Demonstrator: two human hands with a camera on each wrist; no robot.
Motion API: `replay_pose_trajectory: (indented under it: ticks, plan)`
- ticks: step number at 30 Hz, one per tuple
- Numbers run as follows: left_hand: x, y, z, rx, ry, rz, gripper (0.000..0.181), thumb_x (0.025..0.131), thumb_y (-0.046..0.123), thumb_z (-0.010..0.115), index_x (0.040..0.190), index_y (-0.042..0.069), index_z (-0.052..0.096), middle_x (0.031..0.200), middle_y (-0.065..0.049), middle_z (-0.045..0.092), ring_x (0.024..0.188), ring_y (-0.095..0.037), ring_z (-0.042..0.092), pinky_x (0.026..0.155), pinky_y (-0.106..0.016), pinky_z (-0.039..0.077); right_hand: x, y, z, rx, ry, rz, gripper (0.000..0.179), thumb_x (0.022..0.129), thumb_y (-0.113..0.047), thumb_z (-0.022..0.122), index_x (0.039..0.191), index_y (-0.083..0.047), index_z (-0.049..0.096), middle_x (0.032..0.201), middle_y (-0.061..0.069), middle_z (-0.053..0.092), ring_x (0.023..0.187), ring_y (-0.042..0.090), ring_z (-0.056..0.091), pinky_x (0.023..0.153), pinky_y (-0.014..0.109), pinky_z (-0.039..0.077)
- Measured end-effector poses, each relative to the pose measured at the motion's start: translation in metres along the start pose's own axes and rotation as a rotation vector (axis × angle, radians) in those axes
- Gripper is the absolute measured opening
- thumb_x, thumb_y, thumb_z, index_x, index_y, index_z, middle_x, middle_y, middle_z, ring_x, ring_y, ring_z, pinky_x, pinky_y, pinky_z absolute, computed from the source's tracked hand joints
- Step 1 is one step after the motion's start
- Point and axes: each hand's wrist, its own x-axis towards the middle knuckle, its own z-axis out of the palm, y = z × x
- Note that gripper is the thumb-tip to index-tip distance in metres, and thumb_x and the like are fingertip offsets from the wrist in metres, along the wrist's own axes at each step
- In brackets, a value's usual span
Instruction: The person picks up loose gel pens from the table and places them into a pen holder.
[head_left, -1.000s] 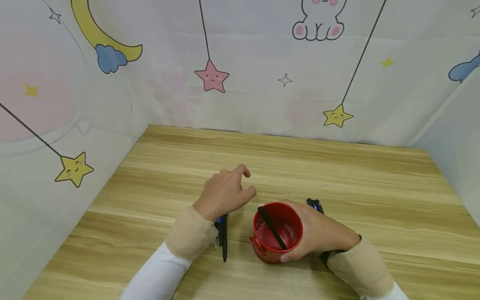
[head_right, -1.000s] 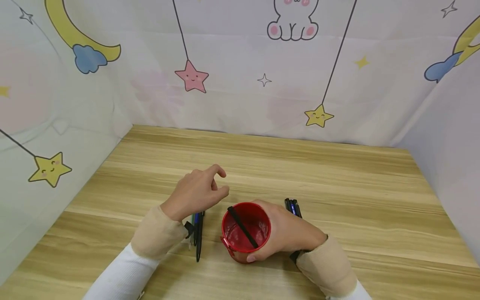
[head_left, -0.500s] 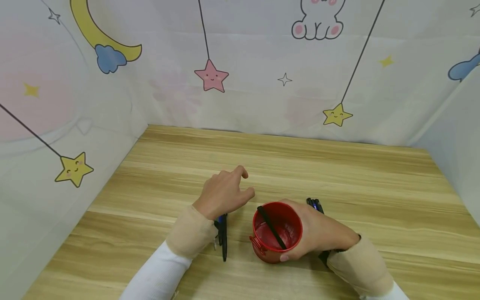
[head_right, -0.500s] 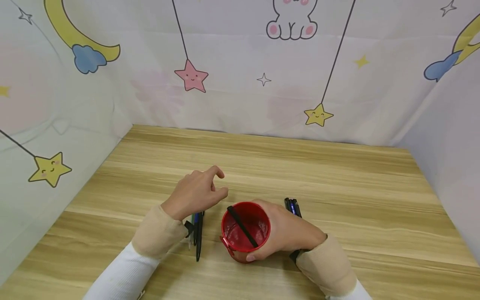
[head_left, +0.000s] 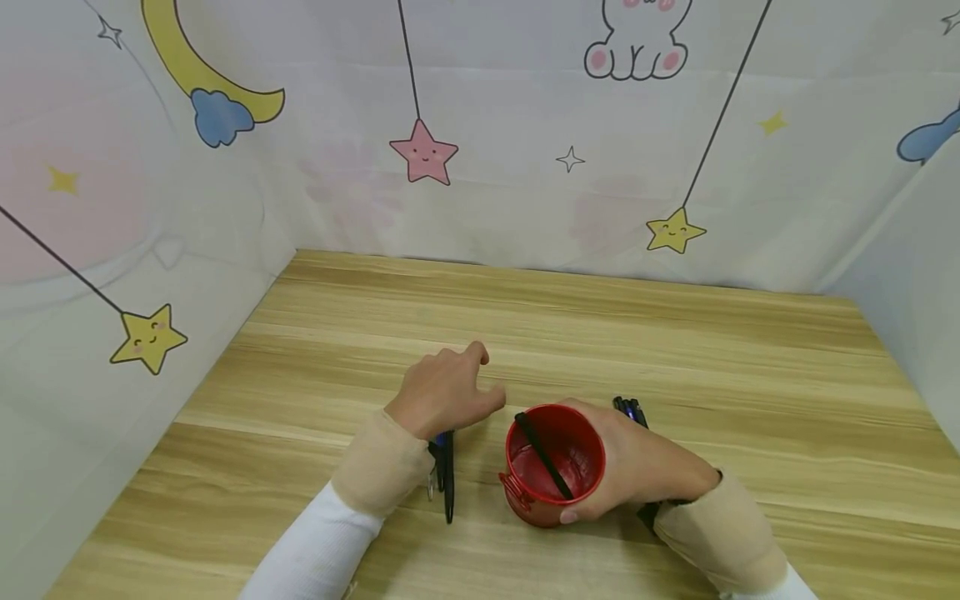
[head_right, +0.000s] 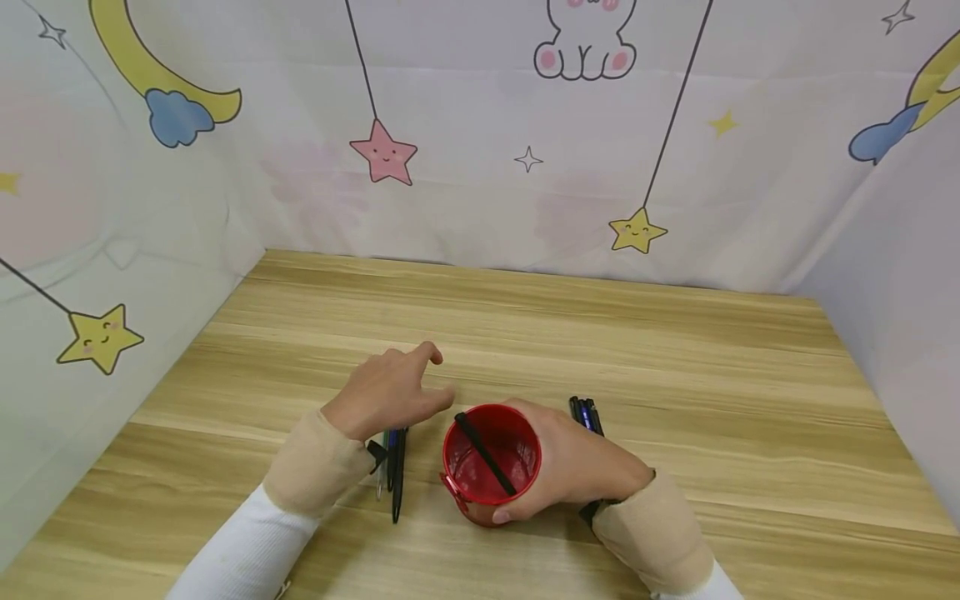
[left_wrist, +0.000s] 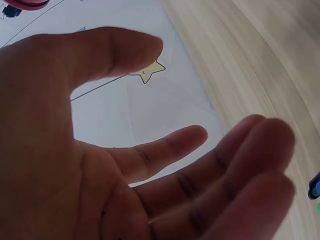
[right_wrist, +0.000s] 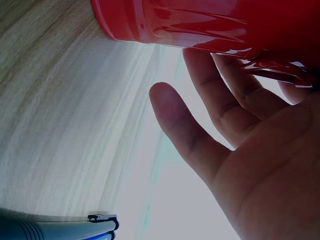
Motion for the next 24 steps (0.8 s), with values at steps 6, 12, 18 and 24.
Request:
replay_pose_trajectory:
  ticks: [6, 12, 18, 24]
  plan:
    - [-0.0003, -0.0018, -0.0001, 0.031, -0.046, 0.001, 0.051, 0.079, 0.036, 0.064, 0.122, 0.008, 0.062, 0.078, -0.007, 0.063, 0.061, -0.026, 0.057, 0.052, -0.038, 0.046, 0.0001, -0.0003, -0.0001, 0.005, -0.001, 0.005, 0.085, 0.070, -0.030, 0.095, 0.142, -0.027, 0.050, 0.135, -0.004, 0.059, 0.122, 0.022, 0.056, 0.095, 0.044, 0.054]
    - [0.0001, -0.0029, 0.0009, 0.044, -0.085, -0.011, 0.052, 0.080, 0.034, 0.066, 0.124, 0.007, 0.061, 0.082, -0.007, 0.065, 0.061, -0.024, 0.057, 0.051, -0.036, 0.047, -0.0002, -0.0021, -0.0002, 0.016, -0.005, 0.017, 0.085, 0.071, -0.029, 0.095, 0.143, -0.026, 0.050, 0.135, -0.003, 0.059, 0.122, 0.022, 0.056, 0.095, 0.044, 0.054]
    - [0.0002, -0.0041, 0.0006, 0.055, -0.113, -0.025, 0.052, 0.081, 0.035, 0.069, 0.123, 0.007, 0.061, 0.081, -0.008, 0.064, 0.061, -0.024, 0.056, 0.050, -0.036, 0.046, -0.0007, -0.0028, 0.0000, 0.013, 0.001, 0.017, 0.085, 0.070, -0.030, 0.095, 0.142, -0.027, 0.051, 0.135, -0.004, 0.059, 0.122, 0.022, 0.056, 0.096, 0.044, 0.053]
    - [0.0020, -0.0055, 0.0025, 0.075, -0.105, -0.032, 0.048, 0.080, 0.033, 0.069, 0.118, 0.006, 0.061, 0.075, -0.006, 0.061, 0.059, -0.023, 0.055, 0.048, -0.035, 0.044, 0.0001, -0.0018, 0.0004, 0.013, 0.000, 0.015, 0.085, 0.070, -0.030, 0.095, 0.142, -0.027, 0.051, 0.135, -0.004, 0.059, 0.122, 0.022, 0.056, 0.095, 0.043, 0.053]
